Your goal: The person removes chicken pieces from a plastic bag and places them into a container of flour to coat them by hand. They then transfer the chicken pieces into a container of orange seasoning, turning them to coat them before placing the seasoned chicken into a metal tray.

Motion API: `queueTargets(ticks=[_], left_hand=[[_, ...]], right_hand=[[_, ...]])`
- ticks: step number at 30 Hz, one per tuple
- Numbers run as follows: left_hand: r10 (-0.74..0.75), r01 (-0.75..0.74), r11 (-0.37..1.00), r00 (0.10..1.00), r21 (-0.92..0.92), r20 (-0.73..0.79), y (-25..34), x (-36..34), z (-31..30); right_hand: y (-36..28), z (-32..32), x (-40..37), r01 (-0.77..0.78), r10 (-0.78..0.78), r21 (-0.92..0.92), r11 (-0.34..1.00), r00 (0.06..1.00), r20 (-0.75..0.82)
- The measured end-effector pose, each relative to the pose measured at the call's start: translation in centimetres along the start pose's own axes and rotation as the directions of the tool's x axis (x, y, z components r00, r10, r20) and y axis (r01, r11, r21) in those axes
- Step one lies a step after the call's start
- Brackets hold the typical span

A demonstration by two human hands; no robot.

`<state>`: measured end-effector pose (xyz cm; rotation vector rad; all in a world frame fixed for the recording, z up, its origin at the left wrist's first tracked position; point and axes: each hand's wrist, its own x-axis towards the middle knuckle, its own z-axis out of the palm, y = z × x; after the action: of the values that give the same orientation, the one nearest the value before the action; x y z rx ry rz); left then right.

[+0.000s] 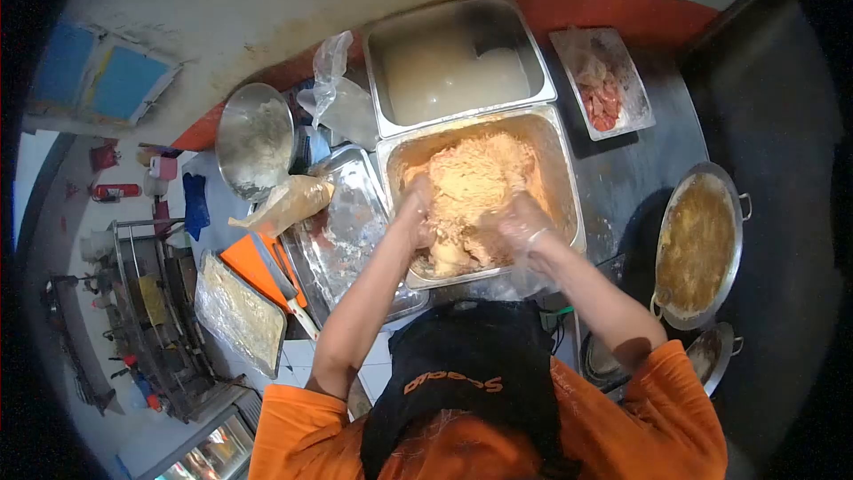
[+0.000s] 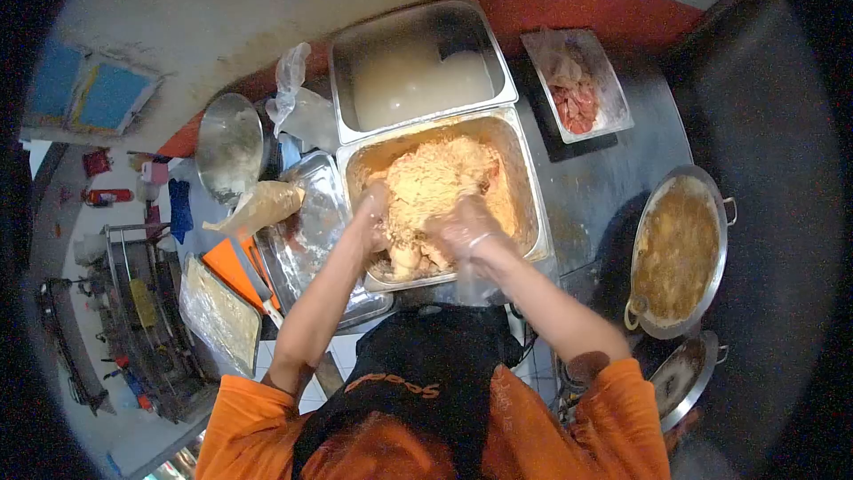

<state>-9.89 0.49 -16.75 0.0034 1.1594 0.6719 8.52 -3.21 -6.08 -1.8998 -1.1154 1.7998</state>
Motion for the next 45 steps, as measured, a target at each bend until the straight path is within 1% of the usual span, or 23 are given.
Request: queueTargets(ticks=[5, 7, 8, 11, 12, 13, 16, 18, 20, 23, 25, 28, 30, 32, 35, 36, 37, 38, 39, 40, 42, 44, 45], left_hand=[[0.079, -0.056, 0.965, 0.993, 0.256, -0.082, 2.5, -3.4, 3.1], [0.326, 0.028, 0.582, 0.908, 0.813, -0.265, 1.6, 1.7, 1.0], [0.357, -0.206, 0.719, 0.929, 0.663, -0.099, -0.4, 7.6, -2.2], [0.199, -0.019, 0.809, 0.949, 0.588, -0.243, 1.2, -1.0, 3.4], [0.285, -0.261, 0.868, 0.959, 0.423, 0.008, -0.4, 2.9, -0.3], [0.278, -0.252, 0.874, 0.961, 0.416, -0.003, -0.5, 1.8, -0.3], [0.264, -0.189, 0.721, 0.964, 0.666, -0.012, -0.4, 3.3, -3.9], [0.204, -0.141, 0.784, 0.978, 0.604, -0.036, -0.3, 3.3, -4.2], [0.156, -0.106, 0.835, 0.987, 0.54, -0.047, 0.3, 3.6, -3.7], [0.303, -0.259, 0.865, 0.952, 0.429, -0.036, 0.8, 4.5, -0.8], [0.262, -0.197, 0.862, 0.962, 0.466, -0.078, 1.5, 5.3, 0.1], [0.49, -0.395, 0.589, 0.868, 0.705, 0.077, 1.2, 4.8, 1.6], [0.43, -0.346, 0.511, 0.895, 0.787, 0.114, 0.9, 4.8, 2.7], [0.403, -0.305, 0.426, 0.907, 0.851, 0.123, 3.1, 3.4, 3.8], [0.257, -0.171, 0.635, 0.966, 0.753, 0.003, 4.7, -6.1, 6.3], [0.273, -0.148, 0.642, 0.961, 0.752, -0.044, 4.7, -9.3, 7.0], [0.29, -0.131, 0.649, 0.953, 0.75, -0.085, 3.7, -11.1, 7.0], [0.522, -0.389, 0.189, 0.818, 0.901, 0.244, -0.9, -7.1, 2.3], [0.51, -0.383, 0.192, 0.826, 0.903, 0.242, -4.3, -5.6, -0.7], [0.621, -0.547, 0.354, 0.744, 0.759, 0.246, -6.8, -4.7, -2.9], [0.714, -0.691, 0.477, 0.665, 0.543, 0.219, -8.4, -4.9, -3.5], [0.385, -0.383, 0.918, 0.923, -0.104, -0.004, -8.2, -6.7, -2.1], [0.385, -0.383, 0.917, 0.923, -0.108, 0.002, -7.6, -6.9, -1.7]], right_hand=[[8.3, -1.7, 6.9, -0.251, 0.179, 0.4, 0.881, 0.961, 0.209], [10.1, 0.9, 10.5, -0.28, 0.232, 0.317, 0.906, 0.956, 0.181], [9.4, 2.0, 10.6, -0.276, 0.228, 0.324, 0.905, 0.957, 0.179], [4.8, 2.5, 9.2, -0.244, 0.201, 0.243, 0.939, 0.961, 0.187], [1.4, 1.4, 6.0, -0.105, 0.116, -0.099, 0.989, 0.987, 0.111], [0.0, 1.1, 4.1, 0.016, 0.021, -0.441, 0.897, 0.997, 0.08], [2.0, -2.2, 4.8, 0.047, 0.015, -0.421, 0.906, 0.99, 0.143], [1.6, -3.5, 5.1, 0.087, -0.007, -0.38, 0.921, 0.978, 0.207], [1.5, -3.6, 6.5, 0.057, -0.04, -0.499, 0.865, 0.998, 0.046], [2.4, -3.0, 9.9, -0.006, -0.147, -0.653, 0.758, 0.973, -0.179], [5.1, -2.4, 12.8, 0.129, -0.293, -0.68, 0.722, 0.947, -0.131], [4.3, -2.7, 15.3, 0.035, -0.105, -0.655, 0.755, 0.992, -0.068], [9.0, -3.8, 18.4, 0.146, -0.159, 0.085, 0.986, 0.971, 0.179], [9.1, -3.6, 16.6, 0.397, -0.398, -0.038, 0.917, 0.918, 0.0], [2.7, -3.7, 6.4, 0.153, -0.241, -0.695, 0.703, 0.97, -0.029], [-0.4, -2.6, 1.8, 0.102, -0.235, -0.848, 0.52, 0.972, -0.027], [-1.6, -2.2, 0.4, 0.114, -0.237, -0.846, 0.521, 0.971, -0.015], [-2.0, -1.9, -0.8, 0.136, -0.227, -0.821, 0.555, 0.974, 0.008], [-1.8, -1.8, -1.4, 0.147, -0.214, -0.793, 0.591, 0.977, 0.022], [0.7, -2.1, 0.5, 0.294, -0.496, -0.749, 0.594, 0.867, -0.052], [1.5, -3.8, 5.0, 0.198, -0.339, -0.778, 0.596, 0.941, -0.02], [2.4, -4.9, 9.5, 0.114, -0.178, -0.808, 0.577, 0.984, 0.012], [3.3, -4.9, 11.8, 0.104, -0.11, -0.791, 0.603, 0.993, 0.047]])
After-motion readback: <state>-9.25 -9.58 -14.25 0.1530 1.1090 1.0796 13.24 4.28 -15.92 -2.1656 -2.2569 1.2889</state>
